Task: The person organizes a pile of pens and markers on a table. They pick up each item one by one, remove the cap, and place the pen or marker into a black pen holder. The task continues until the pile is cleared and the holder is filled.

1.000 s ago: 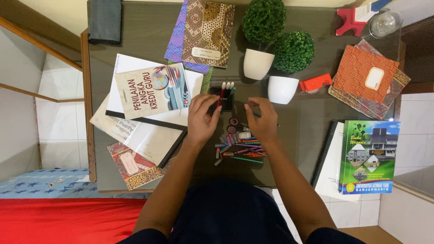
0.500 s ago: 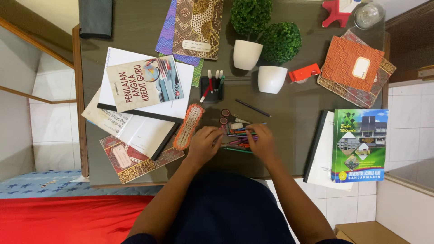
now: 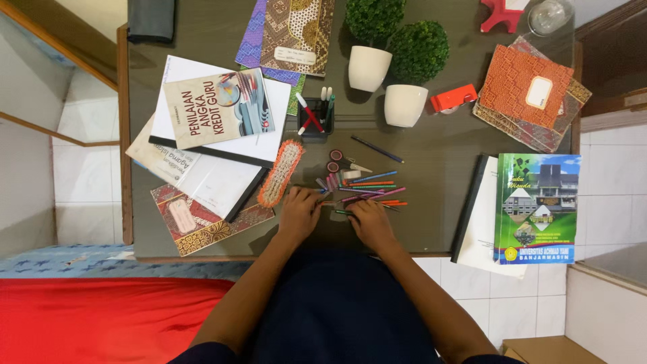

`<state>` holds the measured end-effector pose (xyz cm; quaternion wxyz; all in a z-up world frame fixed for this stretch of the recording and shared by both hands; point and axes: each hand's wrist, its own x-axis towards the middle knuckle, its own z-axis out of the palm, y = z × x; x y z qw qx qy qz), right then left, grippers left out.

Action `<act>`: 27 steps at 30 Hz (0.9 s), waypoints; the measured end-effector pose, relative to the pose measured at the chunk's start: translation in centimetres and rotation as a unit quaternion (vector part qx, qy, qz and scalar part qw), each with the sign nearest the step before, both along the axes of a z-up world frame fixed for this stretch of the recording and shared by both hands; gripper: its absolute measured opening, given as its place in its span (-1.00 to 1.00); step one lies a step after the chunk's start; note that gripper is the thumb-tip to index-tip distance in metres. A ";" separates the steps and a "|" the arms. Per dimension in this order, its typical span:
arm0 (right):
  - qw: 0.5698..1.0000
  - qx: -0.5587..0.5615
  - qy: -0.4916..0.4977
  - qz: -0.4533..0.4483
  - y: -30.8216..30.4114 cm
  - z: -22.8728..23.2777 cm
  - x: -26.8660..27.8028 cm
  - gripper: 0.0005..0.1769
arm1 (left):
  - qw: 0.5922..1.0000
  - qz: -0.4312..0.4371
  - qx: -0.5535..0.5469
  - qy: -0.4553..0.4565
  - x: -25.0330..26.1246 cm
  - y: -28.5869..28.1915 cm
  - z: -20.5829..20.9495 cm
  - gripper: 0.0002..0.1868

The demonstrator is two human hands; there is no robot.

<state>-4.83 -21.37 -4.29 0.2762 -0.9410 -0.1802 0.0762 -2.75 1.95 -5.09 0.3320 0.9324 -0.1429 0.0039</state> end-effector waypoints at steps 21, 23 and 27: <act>0.994 0.081 0.001 -0.074 -1.2 3.0 0.3 -0.79 | 0.997 -0.016 0.075 -0.011 1.3 -0.9 -2.0 -0.85; 0.994 0.088 -0.010 -0.065 -1.2 3.2 0.6 -0.79 | 0.997 -0.021 0.079 -0.002 1.3 -0.9 -2.0 -0.86; 0.993 0.094 0.004 -0.066 -1.2 3.0 0.8 -0.81 | 0.998 -0.035 0.058 0.007 1.2 -0.7 -1.9 -0.87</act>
